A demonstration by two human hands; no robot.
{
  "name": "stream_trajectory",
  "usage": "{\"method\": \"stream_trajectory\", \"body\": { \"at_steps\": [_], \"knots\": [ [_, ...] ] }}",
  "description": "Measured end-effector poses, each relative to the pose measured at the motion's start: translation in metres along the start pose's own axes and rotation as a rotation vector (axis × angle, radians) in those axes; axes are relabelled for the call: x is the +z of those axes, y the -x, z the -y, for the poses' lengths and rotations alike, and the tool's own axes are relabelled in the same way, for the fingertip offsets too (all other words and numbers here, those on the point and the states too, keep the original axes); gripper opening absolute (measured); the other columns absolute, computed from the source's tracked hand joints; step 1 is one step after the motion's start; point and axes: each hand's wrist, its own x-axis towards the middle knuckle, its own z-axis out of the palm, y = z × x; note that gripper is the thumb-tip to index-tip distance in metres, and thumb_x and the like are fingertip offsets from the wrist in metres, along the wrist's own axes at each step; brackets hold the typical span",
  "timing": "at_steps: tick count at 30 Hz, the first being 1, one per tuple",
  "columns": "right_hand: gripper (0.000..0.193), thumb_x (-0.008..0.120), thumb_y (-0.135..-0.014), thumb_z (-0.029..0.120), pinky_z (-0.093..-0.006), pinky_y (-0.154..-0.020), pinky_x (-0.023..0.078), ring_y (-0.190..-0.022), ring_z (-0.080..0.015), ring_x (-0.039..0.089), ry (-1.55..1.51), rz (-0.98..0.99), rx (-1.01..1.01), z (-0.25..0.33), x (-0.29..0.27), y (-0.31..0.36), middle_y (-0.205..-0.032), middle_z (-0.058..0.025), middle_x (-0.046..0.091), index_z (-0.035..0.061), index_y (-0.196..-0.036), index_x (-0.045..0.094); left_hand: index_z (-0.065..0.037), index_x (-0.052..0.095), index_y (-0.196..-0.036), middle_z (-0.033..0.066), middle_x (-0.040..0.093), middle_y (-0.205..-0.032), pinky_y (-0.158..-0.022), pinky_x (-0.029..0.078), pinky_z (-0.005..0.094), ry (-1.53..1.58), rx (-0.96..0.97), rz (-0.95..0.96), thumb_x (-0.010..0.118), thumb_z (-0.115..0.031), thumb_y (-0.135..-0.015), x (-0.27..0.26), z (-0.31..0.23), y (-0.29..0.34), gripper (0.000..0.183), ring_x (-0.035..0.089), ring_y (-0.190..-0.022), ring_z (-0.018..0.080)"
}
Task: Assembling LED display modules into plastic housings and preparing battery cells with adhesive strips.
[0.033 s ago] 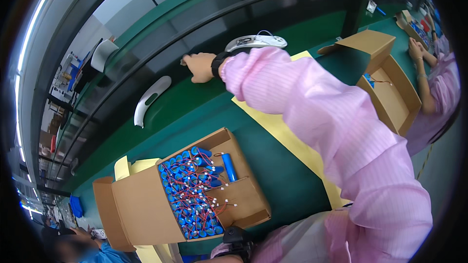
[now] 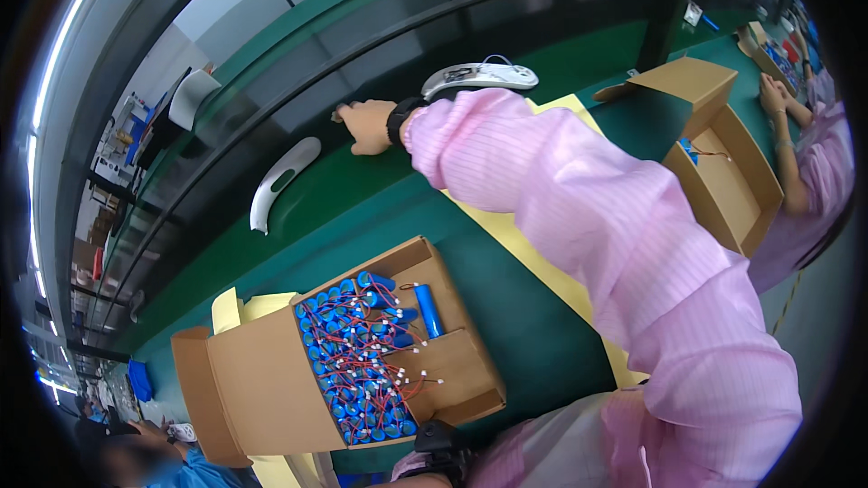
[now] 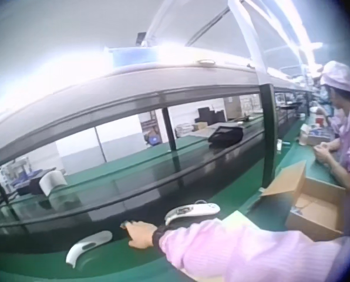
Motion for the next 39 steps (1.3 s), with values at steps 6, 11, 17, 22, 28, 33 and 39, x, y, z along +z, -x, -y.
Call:
{"method": "stream_trajectory", "body": {
  "at_steps": [6,11,17,22,28,33,39],
  "knots": [
    [0.066,0.071,-0.078,0.016,-0.0425,-0.101,0.042,-0.120,-0.0351,0.051,-0.032,-0.126,-0.145,0.019,0.041,-0.045,-0.133,-0.0147,0.052,0.0072,-0.137,0.043,-0.010,0.048,-0.077,-0.0007,0.045,-0.071,-0.035,0.034,0.0288,0.108,-0.078,-0.046,0.055,0.003,-0.084,-0.026,-0.005,0.003,0.016,0.049,-0.040,0.0139],
    [0.059,0.075,-0.075,0.014,-0.0411,-0.094,0.046,-0.111,-0.0316,0.056,0.050,-0.165,-0.125,0.034,0.048,-0.049,-0.116,-0.0131,0.060,0.0075,-0.129,0.052,-0.012,0.045,-0.075,-0.0021,0.043,-0.067,-0.035,0.036,0.0290,0.273,-0.183,-0.025,0.052,0.001,-0.086,-0.032,0.001,-0.002,0.018,0.047,-0.040,0.0126],
    [0.028,0.071,-0.070,0.011,-0.0336,-0.072,0.053,-0.089,-0.0232,0.057,0.264,-0.434,-0.450,0.032,0.012,-0.012,-0.091,-0.0052,0.055,0.0080,-0.098,0.068,-0.014,0.044,-0.074,-0.0030,0.042,-0.065,-0.035,0.035,0.0287,0.417,-0.254,-0.005,0.050,-0.002,-0.087,-0.029,0.000,-0.002,0.019,0.047,-0.040,0.0117],
    [0.019,0.066,-0.074,0.010,-0.0290,-0.063,0.051,-0.081,-0.0190,0.054,0.360,-0.758,-0.647,0.054,-0.061,0.052,-0.085,-0.0029,0.051,0.0091,-0.092,0.069,-0.015,0.043,-0.073,-0.0040,0.042,-0.063,-0.034,0.034,0.0282,0.449,-0.237,0.038,0.048,-0.005,-0.089,-0.018,0.006,-0.008,0.020,0.045,-0.039,0.0108],
    [0.025,0.070,-0.063,0.008,-0.0280,-0.058,0.049,-0.073,-0.0182,0.054,0.377,-0.987,-0.696,0.080,-0.133,0.176,-0.082,-0.0015,0.055,0.0097,-0.088,0.071,-0.012,0.048,-0.073,-0.0016,0.044,-0.062,-0.043,0.039,0.0297,0.094,-0.308,0.090,0.047,-0.010,-0.092,-0.016,-0.018,0.024,0.019,0.047,-0.047,0.0121],
    [0.034,0.071,-0.056,0.006,-0.0284,-0.062,0.047,-0.077,-0.0210,0.051,0.372,-0.885,-0.677,0.086,-0.146,0.272,-0.090,-0.0041,0.057,0.0067,-0.090,0.073,0.000,0.037,-0.120,0.0150,0.047,-0.109,-0.073,0.052,0.0446,-0.274,-1.110,-0.040,0.044,-0.046,-0.090,0.001,0.008,0.010,0.055,0.054,-0.092,0.0299],
    [0.037,0.080,-0.060,0.008,-0.0299,-0.067,0.047,-0.088,-0.0218,0.051,0.217,-0.708,-0.668,0.099,-0.133,0.335,-0.096,-0.0046,0.051,0.0138,-0.097,0.073,-0.002,0.020,-0.146,0.0197,0.040,-0.140,-0.105,0.038,0.0500,-0.372,-1.104,-0.345,0.042,-0.062,-0.092,0.032,0.026,0.016,0.084,0.044,-0.127,0.0338]
  ]
}}
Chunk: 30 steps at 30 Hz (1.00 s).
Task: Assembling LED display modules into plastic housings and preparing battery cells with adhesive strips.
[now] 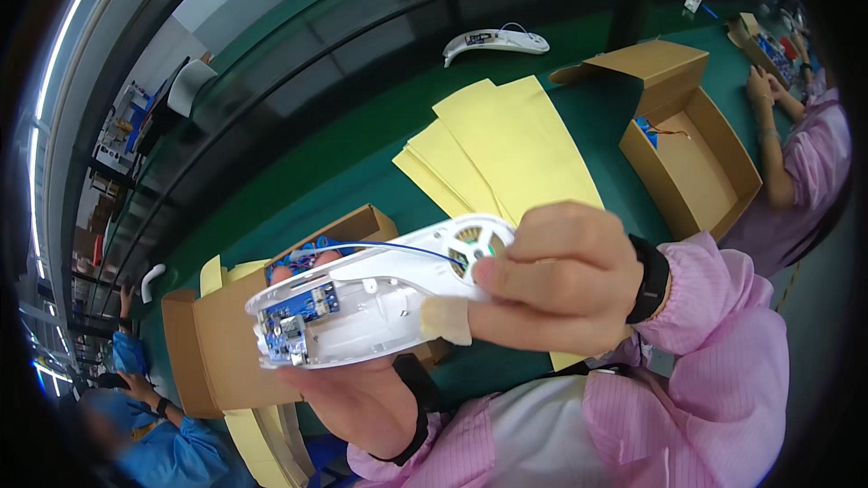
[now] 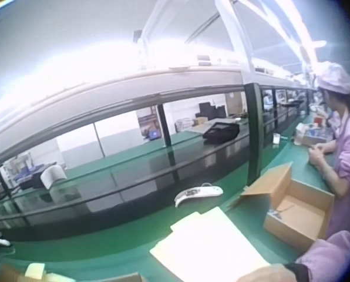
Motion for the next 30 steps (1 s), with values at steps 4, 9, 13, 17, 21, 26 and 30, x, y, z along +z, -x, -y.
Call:
{"method": "stream_trajectory", "body": {
  "at_steps": [4,9,13,17,21,26,30],
  "knots": [
    [0.023,0.081,-0.070,0.012,-0.0284,-0.067,0.045,-0.083,-0.0190,0.052,-0.279,0.054,0.260,0.013,-0.016,0.003,-0.093,-0.0016,0.055,0.0144,-0.091,0.073,-0.003,0.025,-0.145,0.0176,0.040,-0.139,-0.105,0.037,0.0484,-0.084,0.032,0.068,0.041,-0.058,-0.095,0.008,0.007,0.005,0.076,0.044,-0.126,0.0323],
    [0.036,0.074,-0.081,0.012,-0.0254,-0.073,0.045,-0.088,-0.0152,0.061,-0.825,0.020,0.842,0.004,-0.030,-0.012,-0.103,-0.0072,0.061,0.0051,-0.111,0.057,0.004,0.023,-0.140,0.0228,0.045,-0.134,-0.104,0.036,0.0381,-0.263,-0.101,0.172,0.046,-0.066,-0.088,0.020,0.004,0.013,0.090,0.048,-0.121,0.0274],
    [0.032,0.067,-0.085,0.004,-0.0226,-0.072,0.045,-0.090,-0.0090,0.062,-1.051,0.190,1.079,-0.004,-0.029,-0.017,-0.100,-0.0058,0.065,0.0027,-0.112,0.051,0.003,0.023,-0.142,0.0218,0.045,-0.135,-0.103,0.037,0.0402,-0.296,-0.111,0.210,0.054,-0.064,-0.086,0.028,0.005,0.022,0.093,0.048,-0.121,0.0277],
    [0.030,0.068,-0.085,0.005,-0.0220,-0.071,0.044,-0.082,-0.0064,0.062,-1.171,0.171,1.193,-0.007,-0.028,-0.016,-0.089,-0.0037,0.068,0.0029,-0.109,0.051,0.004,0.026,-0.141,0.0204,0.046,-0.133,-0.102,0.037,0.0398,-0.368,-0.084,0.233,0.053,-0.062,-0.087,0.024,0.009,0.024,0.090,0.048,-0.120,0.0262],
    [0.030,0.068,-0.085,0.005,-0.0214,-0.070,0.043,-0.079,-0.0057,0.062,-1.274,0.133,1.211,-0.006,-0.027,-0.018,-0.086,-0.0027,0.069,0.0029,-0.110,0.051,0.005,0.026,-0.141,0.0195,0.047,-0.132,-0.102,0.037,0.0389,-0.429,-0.094,0.228,0.052,-0.062,-0.087,0.026,0.010,0.026,0.090,0.048,-0.120,0.0253],
    [0.034,0.070,-0.084,0.008,-0.0221,-0.068,0.041,-0.080,-0.0047,0.061,-1.235,0.220,1.175,-0.008,-0.026,-0.015,-0.087,-0.0005,0.070,0.0039,-0.110,0.050,0.007,0.026,-0.141,0.0193,0.047,-0.131,-0.101,0.038,0.0386,-0.427,-0.092,0.192,0.048,-0.062,-0.089,0.024,0.014,0.025,0.089,0.049,-0.118,0.0249],
    [0.035,0.071,-0.083,0.009,-0.0226,-0.069,0.039,-0.079,-0.0049,0.060,-1.237,0.226,1.175,-0.007,-0.025,-0.016,-0.086,-0.0002,0.070,0.0044,-0.110,0.050,0.007,0.026,-0.141,0.0197,0.048,-0.131,-0.102,0.038,0.0388,-0.423,-0.100,0.187,0.048,-0.062,-0.089,0.026,0.011,0.025,0.090,0.049,-0.119,0.0248]
  ]
}}
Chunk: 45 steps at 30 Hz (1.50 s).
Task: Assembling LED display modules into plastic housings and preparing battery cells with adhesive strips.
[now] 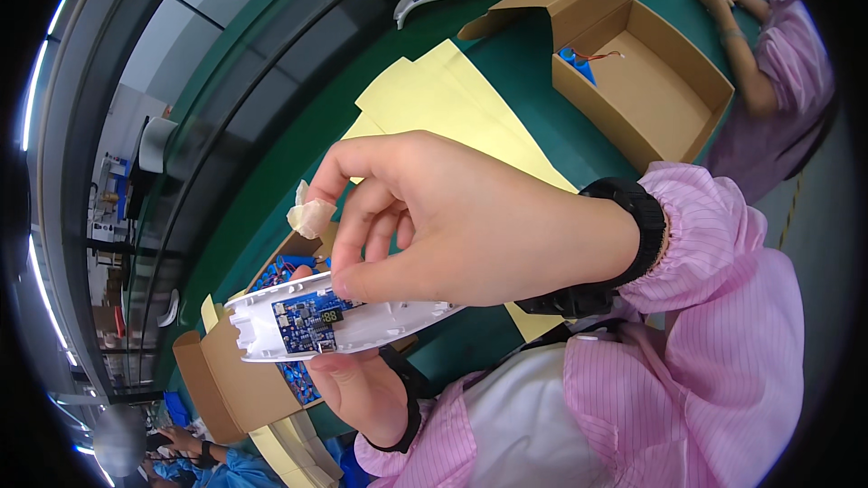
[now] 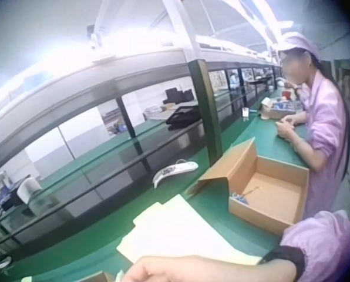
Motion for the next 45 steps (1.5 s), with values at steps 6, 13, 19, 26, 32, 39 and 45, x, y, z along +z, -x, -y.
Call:
{"method": "stream_trajectory", "body": {
  "at_steps": [6,13,19,26,32,39,45],
  "knots": [
    [0.035,0.071,-0.081,0.007,-0.0231,-0.064,0.035,-0.078,-0.0040,0.057,-0.023,0.007,-0.010,0.001,0.001,0.000,-0.084,0.0002,0.070,0.0055,-0.109,0.050,0.007,0.026,-0.141,0.0193,0.049,-0.130,-0.103,0.036,0.0392,0.002,-0.047,-0.020,0.050,-0.063,-0.087,-0.004,0.002,0.002,0.091,0.049,-0.119,0.0251],
    [0.038,0.074,-0.078,0.006,-0.0222,-0.063,0.034,-0.074,-0.0045,0.049,-0.208,0.089,0.160,0.003,-0.001,0.000,-0.084,-0.0024,0.070,0.0065,-0.104,0.046,-0.001,0.022,-0.146,0.0138,0.036,-0.144,-0.104,0.039,0.0411,0.047,0.070,0.111,0.044,-0.047,-0.098,-0.012,0.008,0.002,0.070,0.043,-0.129,0.0254],
    [0.040,0.075,-0.075,0.004,-0.0206,-0.063,0.035,-0.068,-0.0050,0.042,-0.176,0.086,0.172,0.006,-0.001,0.003,-0.085,-0.0031,0.070,0.0071,-0.101,0.045,-0.002,0.022,-0.146,0.0132,0.037,-0.144,-0.104,0.040,0.0429,0.046,0.056,0.064,0.042,-0.047,-0.098,-0.013,0.007,0.004,0.068,0.042,-0.130,0.0264],
    [0.030,0.074,-0.074,0.002,-0.0217,-0.054,0.040,-0.063,-0.0075,0.057,0.302,-0.273,-0.467,-0.014,0.014,0.002,-0.074,-0.0020,0.066,0.0078,-0.086,0.047,0.001,0.025,-0.143,0.0242,0.050,-0.129,-0.103,0.037,0.0438,0.173,-0.059,-0.111,0.056,-0.061,-0.085,-0.003,0.001,-0.003,0.090,0.051,-0.119,0.0302],
    [0.034,0.075,-0.069,-0.001,-0.0236,-0.049,0.040,-0.058,-0.0136,0.057,0.539,-0.364,-0.631,-0.021,0.026,0.002,-0.073,-0.0015,0.067,0.0128,-0.072,0.044,0.000,0.026,-0.143,0.0240,0.050,-0.129,-0.104,0.037,0.0451,0.260,-0.101,-0.109,0.059,-0.060,-0.084,-0.005,-0.003,0.003,0.090,0.051,-0.119,0.0310],
    [0.039,0.076,-0.064,-0.002,-0.0234,-0.048,0.037,-0.053,-0.0148,0.041,0.603,-0.439,-0.686,-0.029,0.029,0.001,-0.074,-0.0015,0.069,0.0143,-0.070,0.041,-0.003,0.026,-0.143,0.0243,0.050,-0.129,-0.103,0.039,0.0449,0.307,-0.092,-0.105,0.060,-0.057,-0.085,-0.004,0.005,0.002,0.086,0.050,-0.121,0.0307],
    [0.038,0.074,-0.064,-0.004,-0.0240,-0.047,0.036,-0.054,-0.0154,0.043,0.588,-0.487,-0.709,-0.030,0.037,0.000,-0.075,-0.0010,0.069,0.0143,-0.070,0.041,-0.005,0.029,-0.143,0.0237,0.049,-0.131,-0.103,0.040,0.0444,0.317,-0.096,-0.163,0.068,-0.056,-0.079,-0.006,-0.001,0.004,0.091,0.049,-0.123,0.0302]
  ]
}}
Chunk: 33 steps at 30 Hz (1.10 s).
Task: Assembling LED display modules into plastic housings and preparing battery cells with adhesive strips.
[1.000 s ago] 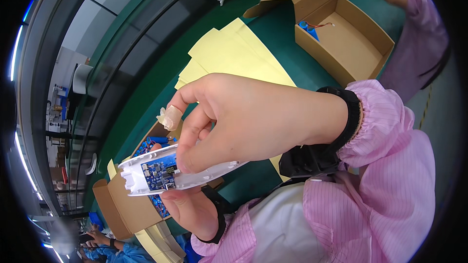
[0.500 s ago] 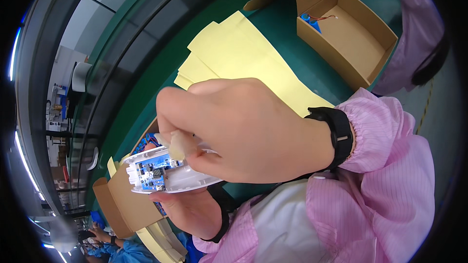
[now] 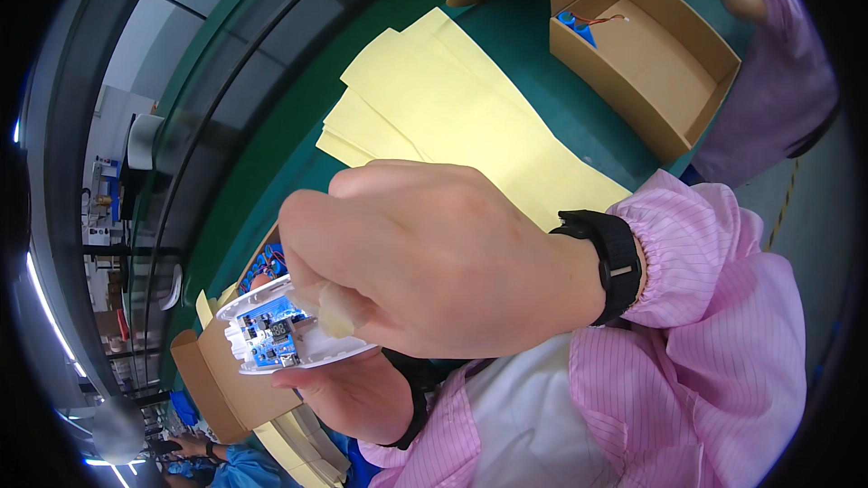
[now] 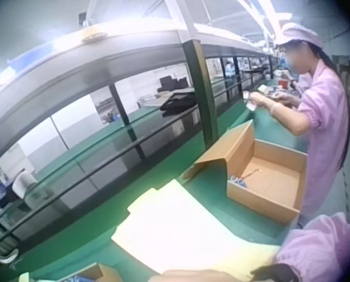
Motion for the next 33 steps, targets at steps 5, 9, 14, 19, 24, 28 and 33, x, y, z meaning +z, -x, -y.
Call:
{"method": "stream_trajectory", "body": {
  "at_steps": [5,9,14,19,24,28,33],
  "knots": [
    [0.038,0.073,-0.064,-0.007,-0.0238,-0.046,0.036,-0.053,-0.0158,0.043,-0.102,0.021,0.058,-0.006,0.001,0.002,-0.075,-0.0033,0.068,0.0127,-0.066,0.041,-0.003,0.035,-0.138,0.0235,0.056,-0.123,-0.100,0.044,0.0429,-0.006,0.013,-0.033,0.076,-0.055,-0.071,-0.004,0.009,-0.007,0.094,0.056,-0.115,0.0300],
    [0.034,0.071,-0.068,-0.006,-0.0246,-0.047,0.038,-0.057,-0.0160,0.048,-0.138,0.021,0.076,-0.011,0.001,0.004,-0.072,-0.0053,0.067,0.0115,-0.065,0.042,-0.002,0.037,-0.136,0.0223,0.058,-0.121,-0.099,0.045,0.0430,-0.091,0.048,-0.073,0.081,-0.054,-0.065,-0.004,0.013,-0.012,0.099,0.058,-0.111,0.0304],
    [0.027,0.071,-0.067,-0.004,-0.0247,-0.047,0.038,-0.057,-0.0156,0.049,-0.131,0.052,0.047,-0.012,0.000,0.003,-0.073,-0.0012,0.065,0.0114,-0.068,0.048,-0.003,0.035,-0.137,0.0241,0.057,-0.123,-0.100,0.045,0.0436,-0.085,0.087,-0.066,0.082,-0.053,-0.065,-0.008,0.013,-0.009,0.100,0.058,-0.113,0.0314],
    [0.024,0.071,-0.064,-0.001,-0.0249,-0.047,0.038,-0.056,-0.0157,0.047,-0.078,0.035,0.019,-0.011,-0.003,-0.001,-0.075,0.0029,0.065,0.0128,-0.072,0.053,-0.004,0.034,-0.138,0.0268,0.055,-0.125,-0.100,0.044,0.0442,-0.059,0.082,0.016,0.080,-0.050,-0.069,-0.004,0.006,-0.011,0.095,0.057,-0.115,0.0323],
    [0.026,0.072,-0.061,0.000,-0.0238,-0.046,0.037,-0.056,-0.0149,0.047,-0.017,0.096,0.003,-0.006,-0.009,0.002,-0.073,0.0020,0.063,0.0132,-0.071,0.052,-0.005,0.033,-0.140,0.0276,0.055,-0.125,-0.101,0.044,0.0432,0.078,0.098,0.104,0.077,-0.041,-0.077,-0.007,0.008,-0.013,0.084,0.057,-0.114,0.0321],
    [0.024,0.070,-0.061,0.000,-0.0239,-0.044,0.036,-0.054,-0.0152,0.047,0.040,-0.021,-0.093,-0.011,0.001,0.006,-0.073,0.0002,0.062,0.0124,-0.070,0.052,-0.005,0.033,-0.140,0.0269,0.054,-0.126,-0.101,0.044,0.0422,0.048,0.055,0.076,0.076,-0.045,-0.078,-0.008,0.005,-0.010,0.085,0.056,-0.115,0.0313],
    [0.019,0.067,-0.064,0.000,-0.0253,-0.045,0.039,-0.054,-0.0168,0.047,-0.007,0.060,-0.082,-0.015,-0.005,0.004,-0.074,-0.0006,0.062,0.0115,-0.070,0.053,-0.006,0.012,-0.149,0.0150,0.030,-0.149,-0.107,0.038,0.0470,-0.213,0.060,0.317,0.042,-0.056,-0.095,-0.022,0.007,-0.012,0.080,0.037,-0.135,0.0307]
  ]
}}
